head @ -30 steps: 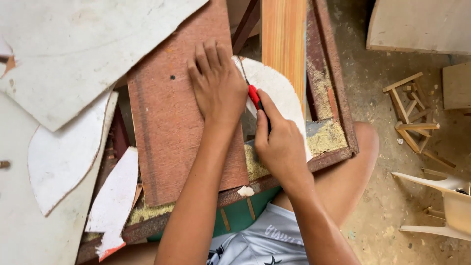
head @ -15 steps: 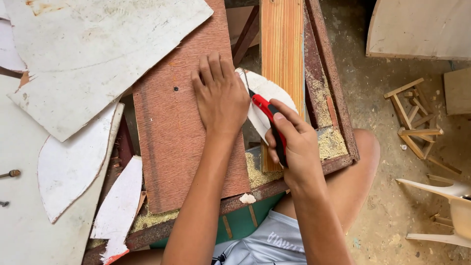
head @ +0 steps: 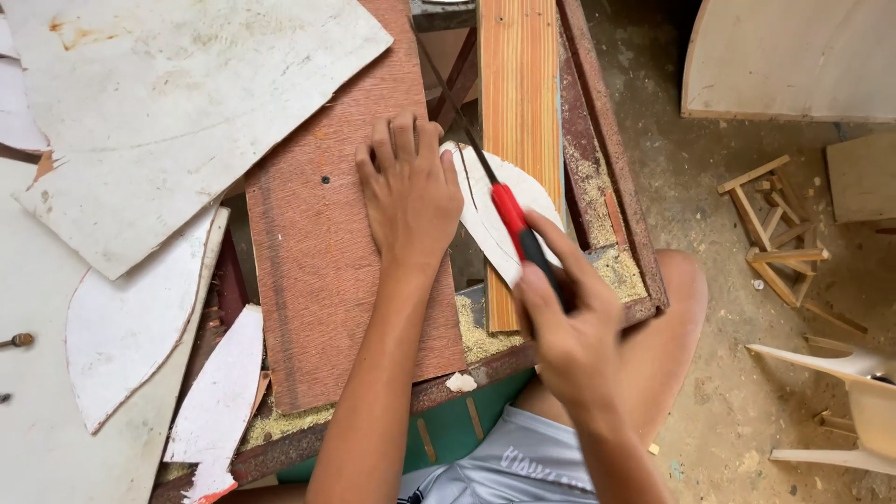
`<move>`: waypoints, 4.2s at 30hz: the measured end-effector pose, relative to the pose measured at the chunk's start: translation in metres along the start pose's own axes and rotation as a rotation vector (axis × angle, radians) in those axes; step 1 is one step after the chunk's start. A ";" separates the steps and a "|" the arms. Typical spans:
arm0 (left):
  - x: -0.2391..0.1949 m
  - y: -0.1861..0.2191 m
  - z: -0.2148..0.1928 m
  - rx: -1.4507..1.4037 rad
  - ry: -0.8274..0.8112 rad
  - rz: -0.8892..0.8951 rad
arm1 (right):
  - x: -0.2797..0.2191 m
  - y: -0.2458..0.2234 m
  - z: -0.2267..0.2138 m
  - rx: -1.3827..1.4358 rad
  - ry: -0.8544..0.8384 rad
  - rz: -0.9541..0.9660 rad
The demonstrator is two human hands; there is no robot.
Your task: Using a hand saw to cut a curved shape out of a thin sheet of material on a workbench.
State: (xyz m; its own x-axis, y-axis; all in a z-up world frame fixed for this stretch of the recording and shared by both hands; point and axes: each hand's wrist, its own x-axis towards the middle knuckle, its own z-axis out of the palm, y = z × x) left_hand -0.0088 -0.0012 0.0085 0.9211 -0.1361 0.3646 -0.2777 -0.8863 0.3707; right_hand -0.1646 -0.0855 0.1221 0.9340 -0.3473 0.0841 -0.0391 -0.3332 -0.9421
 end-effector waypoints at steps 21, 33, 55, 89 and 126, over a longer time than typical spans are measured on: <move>0.021 -0.014 0.009 0.037 0.100 -0.030 | -0.109 -0.006 -0.126 -0.627 -0.027 0.321; -0.016 -0.007 -0.025 -0.178 0.026 0.112 | -0.091 -0.068 -0.095 -0.915 0.087 0.162; -0.038 -0.009 -0.025 0.087 -0.248 0.204 | -0.010 -0.167 -0.095 -1.396 -0.366 0.121; -0.037 -0.009 -0.026 0.077 -0.287 0.190 | 0.028 -0.140 -0.043 -1.309 -0.453 0.148; -0.035 -0.008 -0.035 -0.005 -0.322 0.176 | 0.064 0.003 0.018 -0.756 -0.320 -0.076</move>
State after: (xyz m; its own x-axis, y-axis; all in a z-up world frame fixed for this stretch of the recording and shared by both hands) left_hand -0.0479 0.0264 0.0227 0.8977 -0.4190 0.1361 -0.4398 -0.8350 0.3307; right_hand -0.0983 -0.0926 0.1185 0.9953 -0.0716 -0.0650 -0.0934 -0.8854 -0.4554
